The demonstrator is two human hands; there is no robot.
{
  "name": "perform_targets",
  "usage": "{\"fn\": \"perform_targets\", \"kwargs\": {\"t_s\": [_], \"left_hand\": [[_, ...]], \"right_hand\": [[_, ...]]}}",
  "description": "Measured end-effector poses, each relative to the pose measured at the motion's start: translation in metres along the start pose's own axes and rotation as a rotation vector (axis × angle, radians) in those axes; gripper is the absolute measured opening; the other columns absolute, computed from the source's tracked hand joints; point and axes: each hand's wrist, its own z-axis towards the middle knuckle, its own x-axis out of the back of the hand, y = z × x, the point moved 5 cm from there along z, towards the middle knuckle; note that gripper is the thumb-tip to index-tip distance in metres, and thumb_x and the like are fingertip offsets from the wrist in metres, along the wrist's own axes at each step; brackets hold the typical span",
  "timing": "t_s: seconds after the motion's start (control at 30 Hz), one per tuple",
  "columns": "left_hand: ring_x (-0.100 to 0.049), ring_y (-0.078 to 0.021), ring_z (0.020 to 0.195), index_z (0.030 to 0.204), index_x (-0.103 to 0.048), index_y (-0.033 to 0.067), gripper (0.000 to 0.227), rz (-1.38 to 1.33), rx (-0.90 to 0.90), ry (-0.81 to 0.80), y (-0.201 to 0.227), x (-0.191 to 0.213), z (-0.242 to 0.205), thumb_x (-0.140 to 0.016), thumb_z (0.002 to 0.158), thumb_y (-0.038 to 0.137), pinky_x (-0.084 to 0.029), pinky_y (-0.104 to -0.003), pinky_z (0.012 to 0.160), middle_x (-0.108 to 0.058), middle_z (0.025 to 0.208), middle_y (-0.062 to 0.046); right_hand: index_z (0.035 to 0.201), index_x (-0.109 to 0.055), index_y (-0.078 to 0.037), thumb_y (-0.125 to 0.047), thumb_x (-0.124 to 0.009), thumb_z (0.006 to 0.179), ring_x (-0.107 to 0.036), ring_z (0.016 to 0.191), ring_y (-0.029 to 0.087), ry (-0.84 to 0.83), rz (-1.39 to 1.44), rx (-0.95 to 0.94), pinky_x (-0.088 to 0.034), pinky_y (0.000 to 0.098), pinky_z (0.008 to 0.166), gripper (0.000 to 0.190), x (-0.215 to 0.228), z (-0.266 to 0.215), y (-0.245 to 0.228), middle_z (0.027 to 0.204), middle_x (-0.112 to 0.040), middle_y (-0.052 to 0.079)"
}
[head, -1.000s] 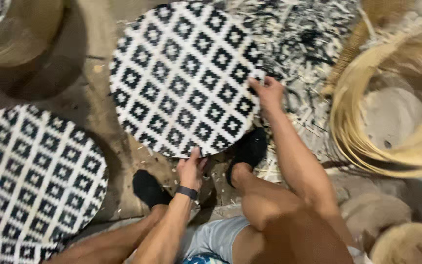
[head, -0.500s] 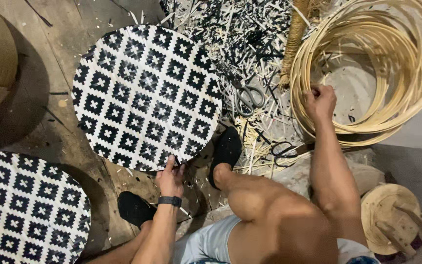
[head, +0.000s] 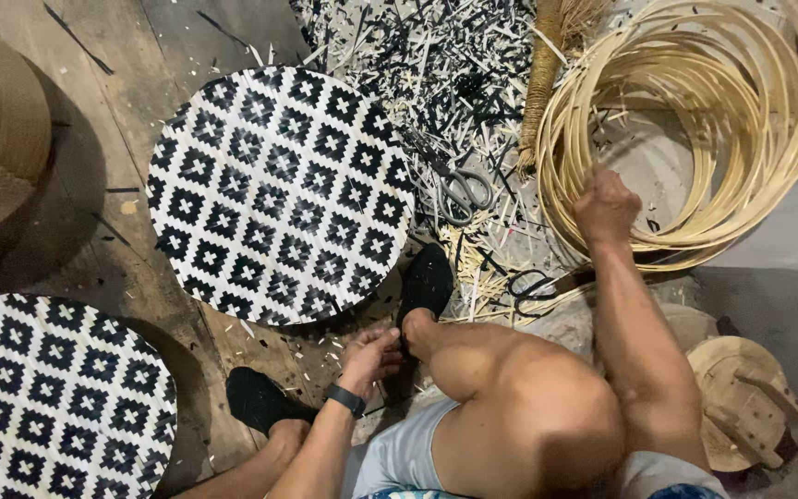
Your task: The person assembles round woven baskets by placing a patterned woven base onto a wooden jig, fitting a bamboo rim around the edge, and pressing it into place. The person repeats this process for multiple baskets, stacking completed units nearby.
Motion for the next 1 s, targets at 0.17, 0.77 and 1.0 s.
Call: {"fn": "perform_targets", "kwargs": {"t_s": [0.17,0.77,1.0], "left_hand": [[-0.069,-0.0118,0.076,0.103,-0.080,0.0047,0.036,0.541,-0.372,-0.155,0.030,-0.013,-0.012,-0.082,0.089,0.038,-0.056,-0.030,0.071,-0.078,0.085,0.000],[-0.040,-0.0095,0.054,0.090,-0.054,0.0099,0.029,-0.754,-0.782,-0.478,0.294,0.064,-0.212,-0.056,0.106,0.035,-0.031,-0.025,0.044,-0.045,0.068,0.002],[-0.034,-0.0076,0.044,0.088,-0.064,0.0093,0.031,-0.466,-0.619,-0.236,0.213,0.104,-0.270,-0.062,0.100,0.038,-0.027,-0.025,0.038,-0.045,0.060,0.004]], "right_hand": [[0.103,-0.073,-0.004,-0.004,-0.067,0.109,-0.059,0.053,0.018,0.118,-0.205,0.055,-0.043,0.0323,0.042,0.009,0.058,0.017,-0.015,0.069,-0.065,0.009],[0.122,-0.062,-0.003,-0.052,-0.066,0.082,-0.066,0.104,0.028,-0.102,0.330,1.361,-0.051,0.0468,0.093,0.064,0.264,0.053,-0.400,0.110,-0.071,0.014],[0.102,-0.068,-0.008,-0.069,-0.066,0.087,-0.055,0.102,0.024,-0.027,0.104,1.487,-0.044,0.0415,0.092,0.063,0.222,0.055,-0.522,0.099,-0.061,0.006]]}}
